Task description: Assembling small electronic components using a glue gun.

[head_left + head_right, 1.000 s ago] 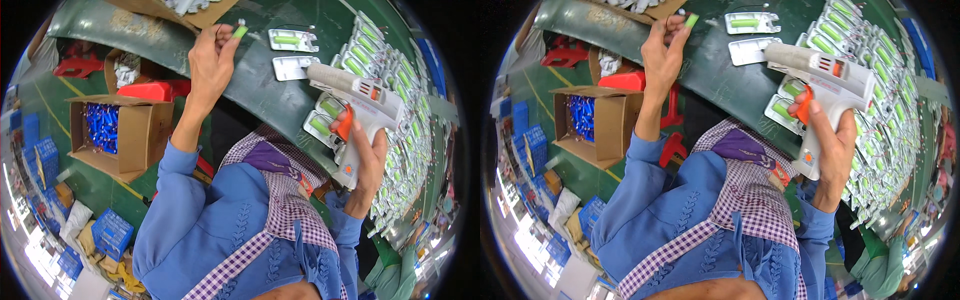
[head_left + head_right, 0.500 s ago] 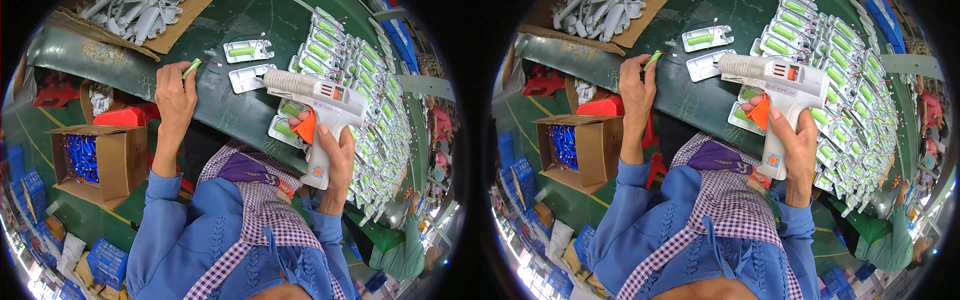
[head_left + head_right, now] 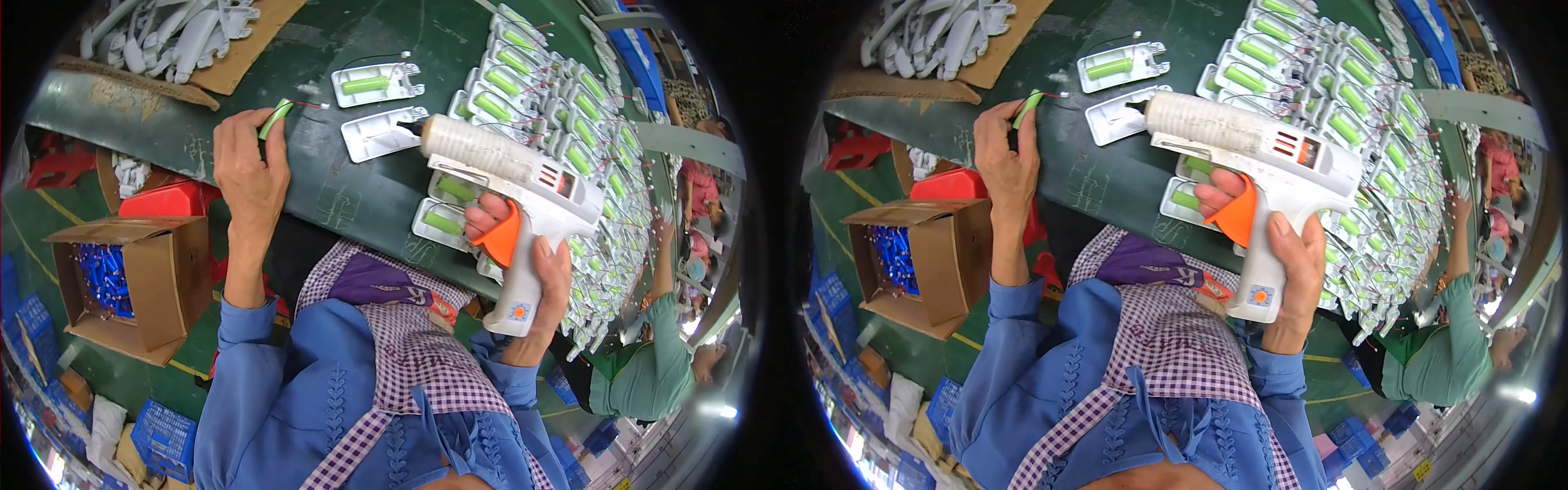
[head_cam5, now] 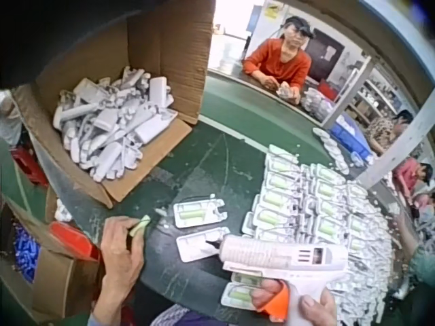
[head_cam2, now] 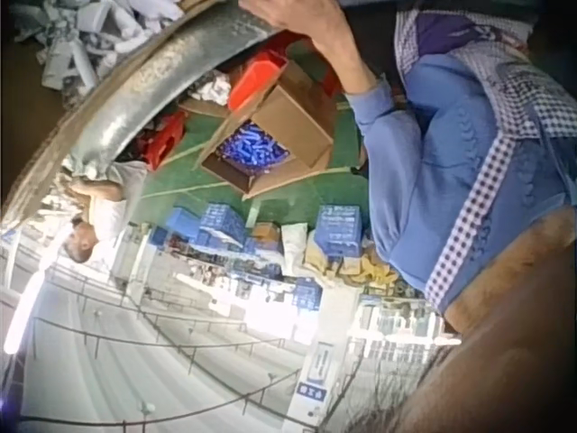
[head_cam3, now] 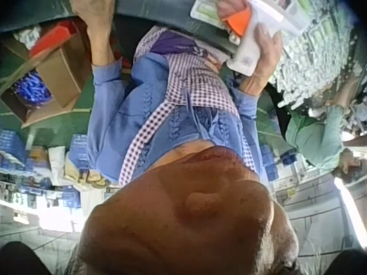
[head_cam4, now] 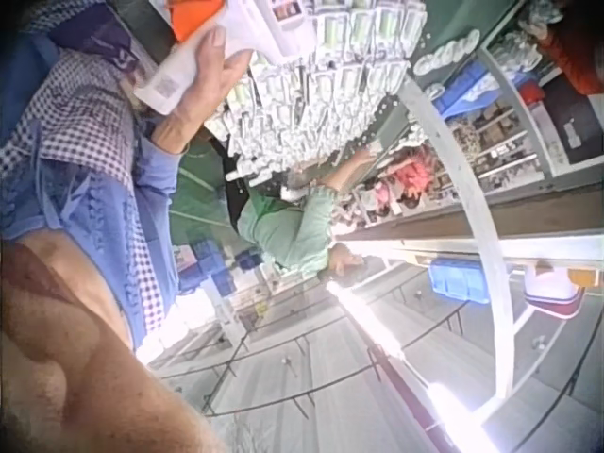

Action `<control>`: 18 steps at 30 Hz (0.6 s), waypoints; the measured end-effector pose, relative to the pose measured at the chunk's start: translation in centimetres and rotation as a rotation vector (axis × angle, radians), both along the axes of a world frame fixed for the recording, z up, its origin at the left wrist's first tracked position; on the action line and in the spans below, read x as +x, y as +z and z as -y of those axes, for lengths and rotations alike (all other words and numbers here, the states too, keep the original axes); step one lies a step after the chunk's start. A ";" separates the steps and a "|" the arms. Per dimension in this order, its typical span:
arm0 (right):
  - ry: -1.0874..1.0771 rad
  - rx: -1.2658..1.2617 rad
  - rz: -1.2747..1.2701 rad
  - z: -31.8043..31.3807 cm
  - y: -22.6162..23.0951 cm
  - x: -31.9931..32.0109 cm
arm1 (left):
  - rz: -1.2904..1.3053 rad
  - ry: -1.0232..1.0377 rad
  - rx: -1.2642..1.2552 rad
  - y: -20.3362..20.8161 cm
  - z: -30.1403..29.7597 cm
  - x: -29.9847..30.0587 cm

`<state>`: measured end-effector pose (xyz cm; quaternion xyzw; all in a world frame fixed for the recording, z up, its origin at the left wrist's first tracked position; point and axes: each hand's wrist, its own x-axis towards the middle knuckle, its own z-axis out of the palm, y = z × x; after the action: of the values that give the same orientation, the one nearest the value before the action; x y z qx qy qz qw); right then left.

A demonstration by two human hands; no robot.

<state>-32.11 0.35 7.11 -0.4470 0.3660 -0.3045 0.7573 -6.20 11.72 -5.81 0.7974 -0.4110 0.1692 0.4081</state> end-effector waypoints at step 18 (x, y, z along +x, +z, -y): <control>0.018 0.164 0.013 0.4 -0.2 -1.9 | 0.003 0.012 -0.024 -0.7 0.0 0.0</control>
<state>-33.98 -0.01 6.87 -0.3845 0.3808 -0.2697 0.7965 -6.17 11.71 -6.52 0.7947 -0.4047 0.1777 0.4160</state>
